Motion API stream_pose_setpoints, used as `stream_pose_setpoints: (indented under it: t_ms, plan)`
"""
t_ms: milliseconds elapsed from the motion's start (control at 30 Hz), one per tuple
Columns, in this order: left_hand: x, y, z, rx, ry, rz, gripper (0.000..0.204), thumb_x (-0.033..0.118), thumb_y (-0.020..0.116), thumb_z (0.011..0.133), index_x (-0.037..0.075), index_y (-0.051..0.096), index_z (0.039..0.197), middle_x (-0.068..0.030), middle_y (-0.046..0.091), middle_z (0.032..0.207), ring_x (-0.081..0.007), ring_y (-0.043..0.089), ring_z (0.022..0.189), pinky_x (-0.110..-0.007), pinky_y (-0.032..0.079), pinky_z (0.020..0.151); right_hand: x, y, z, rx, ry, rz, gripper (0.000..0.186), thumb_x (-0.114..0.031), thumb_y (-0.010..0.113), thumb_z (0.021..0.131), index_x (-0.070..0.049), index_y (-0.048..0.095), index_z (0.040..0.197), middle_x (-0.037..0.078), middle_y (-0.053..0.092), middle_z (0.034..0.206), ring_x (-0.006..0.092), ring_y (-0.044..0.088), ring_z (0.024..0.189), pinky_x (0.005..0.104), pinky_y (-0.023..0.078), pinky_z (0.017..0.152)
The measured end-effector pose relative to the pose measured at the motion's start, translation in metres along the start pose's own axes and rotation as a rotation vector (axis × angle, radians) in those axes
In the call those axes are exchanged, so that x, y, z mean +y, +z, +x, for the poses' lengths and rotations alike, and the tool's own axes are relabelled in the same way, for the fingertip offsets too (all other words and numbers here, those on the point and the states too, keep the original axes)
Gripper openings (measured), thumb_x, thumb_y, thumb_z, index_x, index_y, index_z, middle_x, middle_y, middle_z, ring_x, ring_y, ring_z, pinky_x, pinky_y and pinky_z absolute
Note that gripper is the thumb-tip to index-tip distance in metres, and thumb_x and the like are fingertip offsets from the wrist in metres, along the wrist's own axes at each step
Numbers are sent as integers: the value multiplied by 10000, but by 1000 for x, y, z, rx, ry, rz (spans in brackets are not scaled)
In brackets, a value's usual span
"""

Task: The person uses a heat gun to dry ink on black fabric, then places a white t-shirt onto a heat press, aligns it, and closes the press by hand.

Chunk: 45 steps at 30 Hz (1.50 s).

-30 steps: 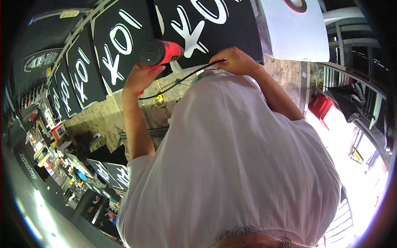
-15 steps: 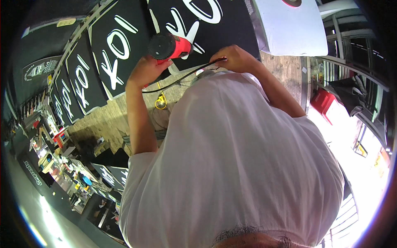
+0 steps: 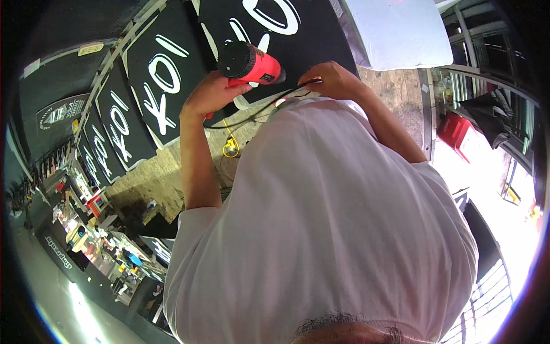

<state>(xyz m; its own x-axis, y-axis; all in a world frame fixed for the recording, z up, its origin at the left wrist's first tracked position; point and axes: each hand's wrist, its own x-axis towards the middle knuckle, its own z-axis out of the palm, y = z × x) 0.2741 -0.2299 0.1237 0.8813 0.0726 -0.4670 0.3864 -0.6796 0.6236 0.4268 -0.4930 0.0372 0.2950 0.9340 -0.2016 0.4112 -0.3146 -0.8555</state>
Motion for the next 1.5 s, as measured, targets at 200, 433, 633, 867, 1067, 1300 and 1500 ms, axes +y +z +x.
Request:
stream_pose_setpoints:
  t_ms: [200,433,633,867,1067,1300,1500]
  plan:
    - [-12,-1,-3,106,140,87,363,268,720,871,94,659,1183,-123,711,1041,-280,675,881,-367,519,844,-1,0,0,-10,-17,5,203,-117,683,860,-66,754,1043,142,724,1047,288,700,923,368,543,854]
    - [-25,-23,7,72,-231,95,449,318,706,878,112,608,1265,-152,696,1106,-325,688,914,-394,534,821,-5,5,3,-8,-8,26,219,-118,685,850,-68,751,1053,140,727,1041,289,700,928,369,541,862]
    - [-26,-27,32,169,-91,136,463,338,701,881,102,608,1269,-144,709,1028,-281,688,813,-382,535,771,-10,-1,4,-6,-19,-6,229,-110,696,846,-71,752,1064,128,730,1063,289,701,935,369,545,870]
    - [-5,-45,63,54,-150,119,385,344,689,888,83,653,1168,-64,696,867,-191,646,683,-354,532,688,-5,-1,-2,29,27,24,219,-112,692,857,-72,752,1064,127,729,1072,288,703,942,370,548,874]
    - [6,-57,85,3,-100,134,397,370,685,895,79,657,1163,-38,651,832,-148,585,652,-317,502,644,0,-2,-8,50,26,61,216,-132,697,868,-89,749,1074,125,723,1043,278,693,935,376,544,860]
    - [14,-61,105,-57,-29,144,434,354,684,896,111,633,1251,-59,674,946,-154,614,774,-325,526,676,-3,-7,-8,40,47,22,244,-117,692,853,-85,746,1089,125,725,1082,289,698,956,373,543,894]
    - [15,-63,100,-109,-59,149,474,366,702,883,78,618,1250,-73,671,939,-162,619,751,-326,533,655,3,-4,-8,58,6,34,239,-148,706,860,-93,746,1089,127,723,1039,271,693,914,380,545,857]
